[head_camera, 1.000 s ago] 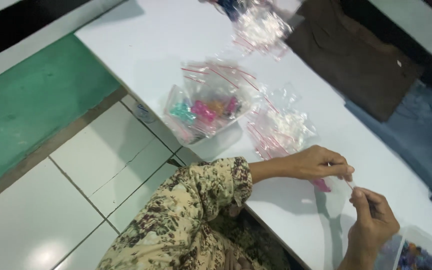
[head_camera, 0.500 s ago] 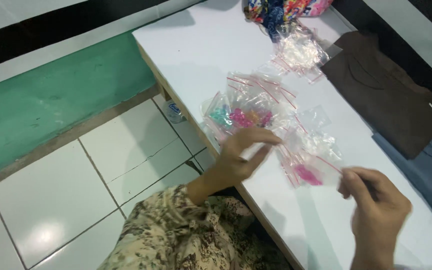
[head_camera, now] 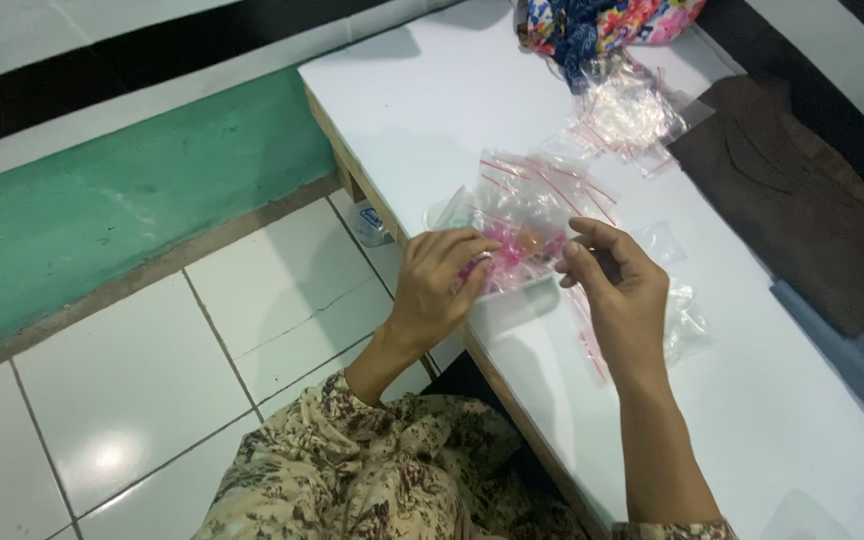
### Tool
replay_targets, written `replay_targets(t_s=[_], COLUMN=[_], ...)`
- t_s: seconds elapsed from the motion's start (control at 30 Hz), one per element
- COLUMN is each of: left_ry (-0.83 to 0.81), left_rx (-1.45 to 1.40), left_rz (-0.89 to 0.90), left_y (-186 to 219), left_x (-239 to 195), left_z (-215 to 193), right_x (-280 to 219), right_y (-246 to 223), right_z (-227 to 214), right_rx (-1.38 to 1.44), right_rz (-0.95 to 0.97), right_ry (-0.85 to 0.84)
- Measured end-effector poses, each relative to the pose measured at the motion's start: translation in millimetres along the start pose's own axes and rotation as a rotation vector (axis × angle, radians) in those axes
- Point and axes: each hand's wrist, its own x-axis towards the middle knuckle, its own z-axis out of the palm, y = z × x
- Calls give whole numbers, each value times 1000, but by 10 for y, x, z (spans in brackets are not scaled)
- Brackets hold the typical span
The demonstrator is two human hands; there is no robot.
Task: Sorting small plastic beads and placing them into small plastic bags
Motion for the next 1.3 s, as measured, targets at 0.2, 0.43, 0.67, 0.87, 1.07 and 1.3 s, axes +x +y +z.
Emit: replay_targets(t_s=[0.2, 0.43, 0.67, 0.87, 1.07, 1.3], left_ry=[4, -137, -669, -989, -1135, -1052], left_rx=[161, 115, -424, -777, -366, -23], left_rz=[156, 195, 353, 628, 898, 970], left_y=[-143, 673, 1618, 2642, 3284, 3471], left_x=[36, 169, -114, -477, -1126, -1466], left_z=[236, 224, 1317, 2256, 3264, 3766], right_x=[-502, -1497, -2608, -3356, -3603, -3366], right_y=[-177, -512, -546, -755, -507, -100], right_z=[-440, -1132, -1839, -2461, -3100, -3448], right_rx=[-141, -326, -246, -585, -876, -963], right_rz=[112, 218, 399, 519, 669, 880], right_ry=[31, 118, 370, 637, 637, 381])
